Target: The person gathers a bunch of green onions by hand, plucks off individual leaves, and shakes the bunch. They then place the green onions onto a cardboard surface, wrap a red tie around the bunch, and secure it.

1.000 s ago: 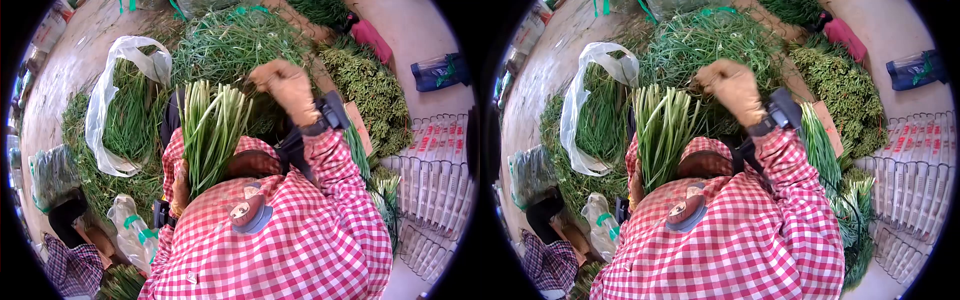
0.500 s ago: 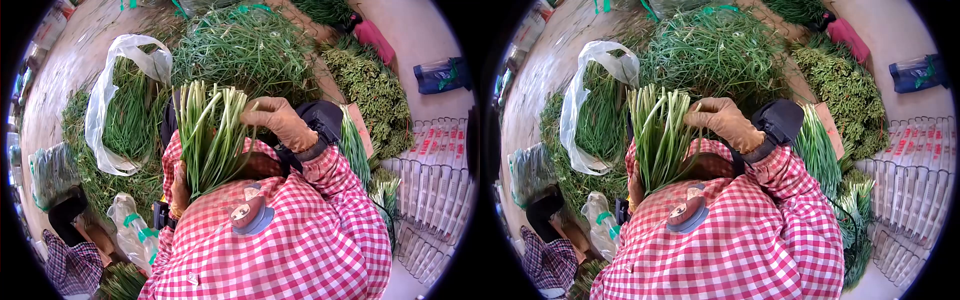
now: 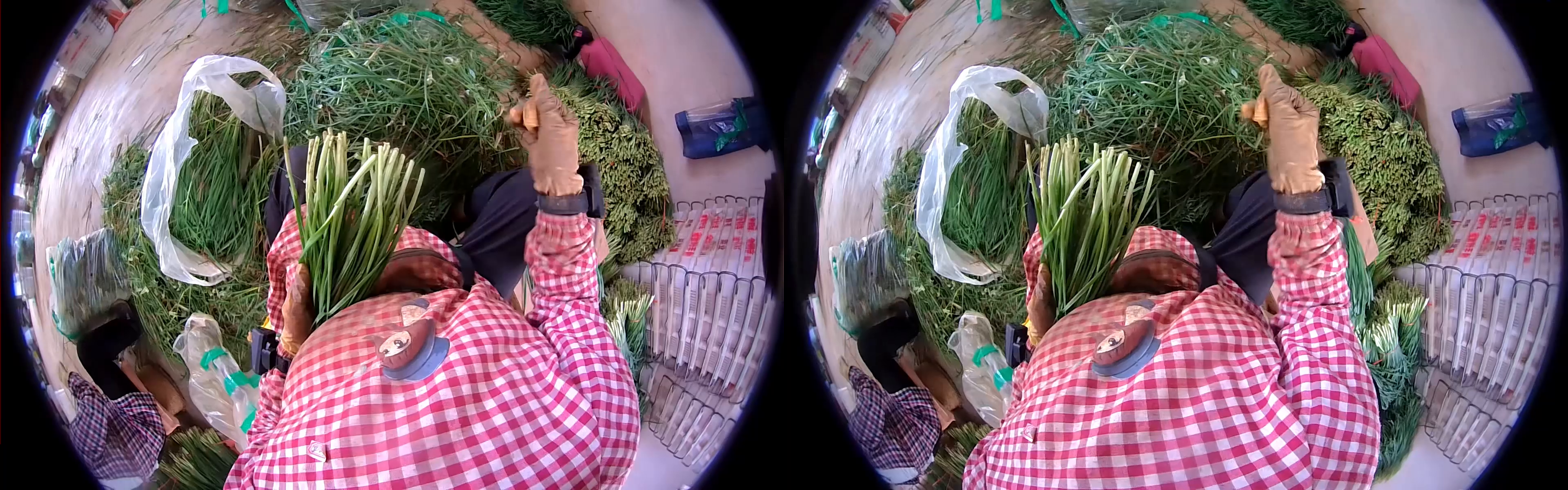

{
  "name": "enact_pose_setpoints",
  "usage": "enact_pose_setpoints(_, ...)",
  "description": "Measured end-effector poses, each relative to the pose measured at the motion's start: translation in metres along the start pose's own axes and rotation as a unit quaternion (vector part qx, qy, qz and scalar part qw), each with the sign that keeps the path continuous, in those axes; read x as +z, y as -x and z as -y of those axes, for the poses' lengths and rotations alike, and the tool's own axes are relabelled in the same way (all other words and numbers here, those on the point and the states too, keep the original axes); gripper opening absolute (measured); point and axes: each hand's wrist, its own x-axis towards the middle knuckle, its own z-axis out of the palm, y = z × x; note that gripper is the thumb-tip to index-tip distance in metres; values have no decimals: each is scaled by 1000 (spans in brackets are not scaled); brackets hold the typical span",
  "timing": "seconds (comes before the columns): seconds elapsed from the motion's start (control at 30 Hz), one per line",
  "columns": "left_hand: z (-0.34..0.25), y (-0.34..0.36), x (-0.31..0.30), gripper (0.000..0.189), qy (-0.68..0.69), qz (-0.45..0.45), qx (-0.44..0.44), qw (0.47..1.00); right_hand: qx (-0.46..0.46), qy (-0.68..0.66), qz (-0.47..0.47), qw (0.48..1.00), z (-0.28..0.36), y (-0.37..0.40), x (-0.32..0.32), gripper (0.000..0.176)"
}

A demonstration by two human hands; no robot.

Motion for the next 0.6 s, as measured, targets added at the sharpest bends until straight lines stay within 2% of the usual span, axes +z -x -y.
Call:
enact_pose_setpoints(0.03, -5, -1, 1, 39, 27, -4, 19, 999, -29, 98, -15, 995, -1, -1, -2, 31)
enact_pose_setpoints(0.1, -10, -3, 1, 40, 45, -7, 30, 998, -42, 266, 23, 963, -13, 11, 9, 33)
enact_pose_setpoints(0.13, -11, -4, 1, 40, 52, -3, 30, 998, -20, 236, 74, 969, -15, 27, 25, 28)
enact_pose_setpoints(0.17, -12, -5, 1, 41, 55, -3, 27, 998, 40, 273, 107, 955, -7, 43, 42, 23)
enact_pose_setpoints(0.2, -12, -5, 0, 41, 56, -1, 24, 998, 131, 256, 129, 949, -4, 53, 56, 29)
enact_pose_setpoints(0.23, -12, -6, -1, 41, 58, 1, 22, 998, 188, 306, 152, 921, 3, 63, 74, 40)
enact_pose_setpoints(0.27, -13, -7, -1, 41, 61, 4, 20, 998, 189, 359, 206, 891, -7, 65, 77, 45)
enact_pose_setpoints(0.33, -14, -11, -2, 42, 70, 5, 14, 997, 116, 296, 246, 916, -37, 65, 83, 32)
enact_pose_setpoints(0.4, -15, -13, -3, 42, 83, 8, 6, 996, 278, 232, 243, 900, -36, 58, 88, 26)
enact_pose_setpoints(0.43, -16, -12, -4, 43, 89, 8, 1, 996, 290, 150, 251, 911, -45, 57, 83, 20)
enact_pose_setpoints(0.53, -20, -12, -6, 44, 114, 12, -16, 993, 303, 147, 203, 920, -47, 62, 80, 14)
enact_pose_setpoints(0.6, -22, -14, -6, 44, 140, 17, -31, 989, 304, 39, 205, 930, -47, 63, 78, 12)
